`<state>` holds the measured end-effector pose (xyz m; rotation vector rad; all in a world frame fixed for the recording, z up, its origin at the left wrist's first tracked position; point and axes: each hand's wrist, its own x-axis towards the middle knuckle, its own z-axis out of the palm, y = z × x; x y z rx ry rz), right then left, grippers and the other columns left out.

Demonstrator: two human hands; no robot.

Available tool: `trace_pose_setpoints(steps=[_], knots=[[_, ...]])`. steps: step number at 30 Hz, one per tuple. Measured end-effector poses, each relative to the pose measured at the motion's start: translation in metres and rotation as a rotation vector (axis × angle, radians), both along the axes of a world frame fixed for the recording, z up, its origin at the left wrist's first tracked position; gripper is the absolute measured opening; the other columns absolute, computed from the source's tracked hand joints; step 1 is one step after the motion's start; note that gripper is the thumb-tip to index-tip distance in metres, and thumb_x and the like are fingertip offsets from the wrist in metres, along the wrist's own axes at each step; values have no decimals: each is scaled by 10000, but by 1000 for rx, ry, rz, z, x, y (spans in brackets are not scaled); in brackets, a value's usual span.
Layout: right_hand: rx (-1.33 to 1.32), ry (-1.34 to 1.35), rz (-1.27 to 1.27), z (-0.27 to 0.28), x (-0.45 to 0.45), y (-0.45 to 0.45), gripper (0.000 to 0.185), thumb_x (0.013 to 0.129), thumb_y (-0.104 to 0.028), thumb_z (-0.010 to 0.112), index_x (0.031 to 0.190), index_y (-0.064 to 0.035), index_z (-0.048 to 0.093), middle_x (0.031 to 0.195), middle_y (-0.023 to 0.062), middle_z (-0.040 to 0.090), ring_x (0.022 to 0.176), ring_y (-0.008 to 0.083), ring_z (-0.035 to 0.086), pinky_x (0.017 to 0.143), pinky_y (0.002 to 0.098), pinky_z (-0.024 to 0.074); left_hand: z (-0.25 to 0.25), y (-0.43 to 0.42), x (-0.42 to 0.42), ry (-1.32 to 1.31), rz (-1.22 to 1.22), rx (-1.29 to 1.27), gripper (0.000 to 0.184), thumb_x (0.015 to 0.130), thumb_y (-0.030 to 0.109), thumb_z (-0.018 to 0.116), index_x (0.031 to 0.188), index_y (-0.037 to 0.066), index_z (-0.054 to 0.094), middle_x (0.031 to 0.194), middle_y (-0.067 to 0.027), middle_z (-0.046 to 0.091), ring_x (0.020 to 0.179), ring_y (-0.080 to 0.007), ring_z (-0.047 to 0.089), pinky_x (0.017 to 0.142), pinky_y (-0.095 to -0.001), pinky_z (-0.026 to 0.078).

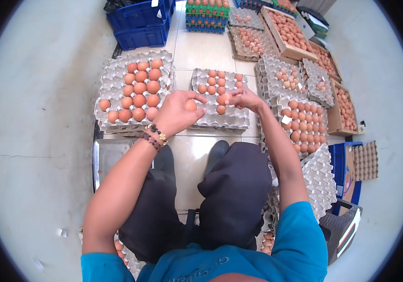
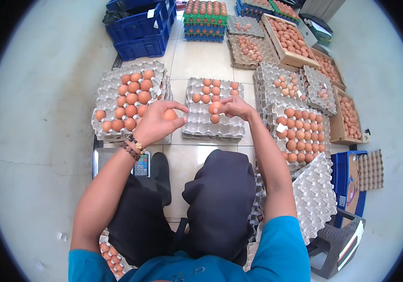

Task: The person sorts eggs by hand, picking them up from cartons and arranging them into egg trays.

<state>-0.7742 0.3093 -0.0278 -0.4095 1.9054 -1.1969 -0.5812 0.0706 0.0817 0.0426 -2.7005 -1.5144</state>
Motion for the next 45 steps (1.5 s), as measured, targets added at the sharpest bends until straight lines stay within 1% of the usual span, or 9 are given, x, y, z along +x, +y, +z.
trace_pose_setpoints(steps=[4, 12, 17, 18, 20, 24, 31, 39, 45], knots=[[-259, 98, 155, 95, 41, -37, 316, 696, -216, 872, 916, -30, 743, 720, 9, 655, 565, 56, 547, 485, 206, 385, 32, 10, 17, 89, 103, -365, 513, 745, 306, 835, 1199, 100, 711, 942, -150, 738, 873, -266, 711, 801, -354, 545], [-306, 286, 349, 200, 118, -79, 327, 729, -275, 873, 820, -3, 716, 665, 19, 644, 537, 47, 561, 469, 180, 409, 84, 13, 91, 354, 247, -336, 560, 735, 311, 860, 1204, 52, 698, 1013, -154, 742, 879, -243, 722, 808, -320, 553], [-275, 301, 388, 218, 170, -102, 296, 842, -284, 783, 813, 1, 711, 636, 15, 617, 530, 46, 527, 470, 200, 401, 98, -1, 141, 348, 263, 128, 479, 819, 317, 802, 1183, 27, 693, 973, -115, 741, 843, -167, 700, 742, -266, 544], [-338, 268, 381, 219, 179, -106, 374, 946, -356, 667, 841, 1, 713, 608, 2, 573, 518, 61, 517, 473, 213, 403, 100, -7, 153, 275, 276, 290, 476, 829, 316, 797, 1187, 21, 690, 974, -113, 738, 815, -144, 689, 703, -243, 541], [-430, 201, 307, 220, 188, -111, 451, 996, -407, 570, 864, 0, 713, 605, 1, 557, 507, 69, 510, 469, 218, 401, 107, -29, 185, 99, 224, 684, 467, 915, 305, 717, 1257, 7, 612, 1025, -144, 706, 664, -52, 596, 522, -146, 462], [-394, 200, 154, 201, 186, -115, 534, 1041, -465, 448, 921, -12, 705, 624, 8, 568, 491, 72, 500, 463, 215, 394, 104, -61, 250, 223, 166, 1136, 492, 1027, 329, 526, 1392, 21, 408, 1175, -268, 621, 517, -32, 440, 430, -150, 385], [-301, 219, -105, 188, 167, -88, 482, 1008, -460, 533, 1002, 2, 670, 713, -18, 561, 543, 53, 488, 471, 197, 354, 57, -78, 405, 330, 613, 1099, 386, 1008, 250, 563, 1304, 39, 431, 1215, -275, 597, 543, -39, 443, 443, -154, 386], [-397, 145, -167, 180, 153, -80, 404, 1027, -406, 535, 1054, -24, 665, 702, -60, 503, 590, 12, 446, 509, 171, 328, 3, -34, 579, 279, 1360, 872, 450, 965, 259, 663, 1335, 32, 543, 1077, -40, 666, 651, -19, 487, 523, -170, 402], [-358, 237, -220, 181, 167, -96, 411, 1022, -408, 545, 1061, -18, 666, 696, -57, 498, 584, 11, 437, 514, 170, 321, -25, -8, 631, -1, 1631, 396, 440, 919, 264, 726, 1282, 44, 611, 974, -5, 669, 680, -9, 528, 579, -170, 433]])
